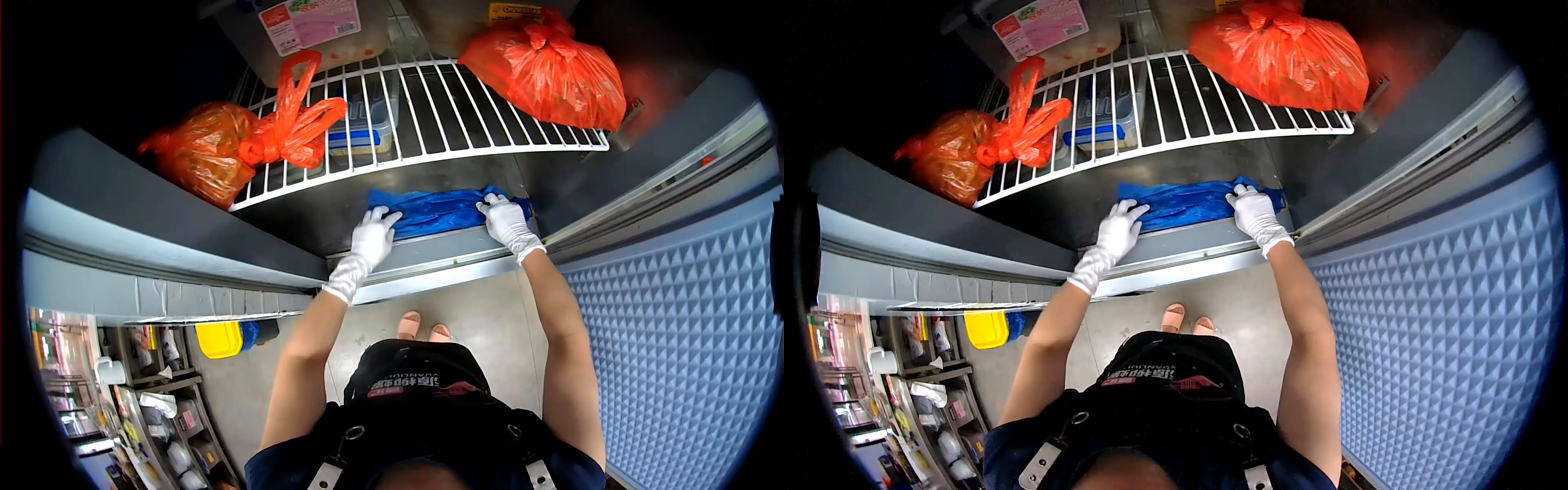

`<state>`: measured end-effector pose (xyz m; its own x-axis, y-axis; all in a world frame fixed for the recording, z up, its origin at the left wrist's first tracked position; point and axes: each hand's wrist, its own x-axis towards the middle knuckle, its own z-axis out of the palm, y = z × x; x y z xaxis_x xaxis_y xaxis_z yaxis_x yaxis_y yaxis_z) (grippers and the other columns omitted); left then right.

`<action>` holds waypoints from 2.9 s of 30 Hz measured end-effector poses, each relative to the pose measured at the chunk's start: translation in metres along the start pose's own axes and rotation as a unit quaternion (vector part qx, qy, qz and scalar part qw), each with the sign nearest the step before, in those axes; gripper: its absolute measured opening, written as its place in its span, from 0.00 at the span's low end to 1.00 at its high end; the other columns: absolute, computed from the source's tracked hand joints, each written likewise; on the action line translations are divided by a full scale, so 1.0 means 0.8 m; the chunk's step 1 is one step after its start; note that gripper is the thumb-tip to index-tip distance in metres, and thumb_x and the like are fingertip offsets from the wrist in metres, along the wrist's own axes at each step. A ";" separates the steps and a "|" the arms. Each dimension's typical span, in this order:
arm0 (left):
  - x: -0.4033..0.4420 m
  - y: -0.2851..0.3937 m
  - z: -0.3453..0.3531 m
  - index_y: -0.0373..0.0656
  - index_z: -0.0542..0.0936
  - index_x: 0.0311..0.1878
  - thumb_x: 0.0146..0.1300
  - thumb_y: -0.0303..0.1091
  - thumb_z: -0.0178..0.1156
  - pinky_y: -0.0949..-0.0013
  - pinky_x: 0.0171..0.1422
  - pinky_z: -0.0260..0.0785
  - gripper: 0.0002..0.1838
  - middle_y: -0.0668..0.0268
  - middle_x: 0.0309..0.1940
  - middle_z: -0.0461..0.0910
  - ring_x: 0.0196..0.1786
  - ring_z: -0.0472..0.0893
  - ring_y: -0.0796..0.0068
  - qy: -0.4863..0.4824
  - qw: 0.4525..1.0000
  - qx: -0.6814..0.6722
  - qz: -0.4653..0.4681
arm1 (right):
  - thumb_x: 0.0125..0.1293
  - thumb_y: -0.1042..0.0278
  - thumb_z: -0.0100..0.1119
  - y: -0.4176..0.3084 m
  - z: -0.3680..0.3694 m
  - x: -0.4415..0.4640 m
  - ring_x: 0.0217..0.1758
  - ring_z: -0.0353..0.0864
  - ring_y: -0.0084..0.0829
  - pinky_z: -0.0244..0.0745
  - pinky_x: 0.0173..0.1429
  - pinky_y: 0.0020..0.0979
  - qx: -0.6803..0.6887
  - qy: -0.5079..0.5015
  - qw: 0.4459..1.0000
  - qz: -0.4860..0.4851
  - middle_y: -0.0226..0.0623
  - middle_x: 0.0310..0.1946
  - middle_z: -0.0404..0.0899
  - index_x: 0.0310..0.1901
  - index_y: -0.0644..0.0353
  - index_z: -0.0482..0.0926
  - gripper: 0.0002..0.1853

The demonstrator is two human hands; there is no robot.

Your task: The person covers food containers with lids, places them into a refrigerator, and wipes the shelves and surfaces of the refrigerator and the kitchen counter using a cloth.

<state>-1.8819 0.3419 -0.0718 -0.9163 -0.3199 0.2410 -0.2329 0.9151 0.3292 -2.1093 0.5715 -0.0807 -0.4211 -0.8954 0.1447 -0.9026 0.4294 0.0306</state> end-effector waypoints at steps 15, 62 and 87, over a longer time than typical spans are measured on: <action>-0.268 -0.020 -0.222 0.33 0.76 0.48 0.69 0.31 0.50 0.72 0.54 0.66 0.12 0.61 0.40 0.77 0.45 0.75 0.71 0.443 0.814 -0.112 -0.358 | 0.56 0.72 0.52 -0.018 -0.054 -0.002 0.54 0.74 0.44 0.74 0.55 0.40 0.038 0.078 0.995 0.043 0.45 0.54 0.73 0.55 0.62 0.73 0.22; -0.939 -0.052 -0.221 0.44 0.76 0.44 0.65 0.44 0.51 0.62 0.51 0.68 0.15 0.63 0.41 0.78 0.46 0.77 0.65 0.618 0.275 -0.222 -0.703 | 0.66 0.41 0.43 -0.737 0.074 0.300 0.76 0.42 0.46 0.34 0.73 0.60 0.068 0.008 0.987 -0.146 0.48 0.72 0.47 0.71 0.58 0.51 0.39; -0.969 -0.039 -0.050 0.41 0.73 0.56 0.68 0.55 0.42 0.56 0.48 0.71 0.28 0.57 0.45 0.80 0.42 0.81 0.64 0.358 0.154 -0.524 -0.757 | 0.66 0.43 0.44 -0.749 0.062 0.304 0.76 0.42 0.46 0.32 0.73 0.59 0.089 -0.003 0.991 -0.104 0.50 0.72 0.47 0.71 0.59 0.51 0.39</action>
<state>-1.1517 0.5518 -0.2322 0.2883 -0.2611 -0.9213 0.5219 -0.7638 0.3798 -1.6752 0.0907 -0.1125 -0.2245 -0.9632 0.1481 -0.9711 0.2086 -0.1158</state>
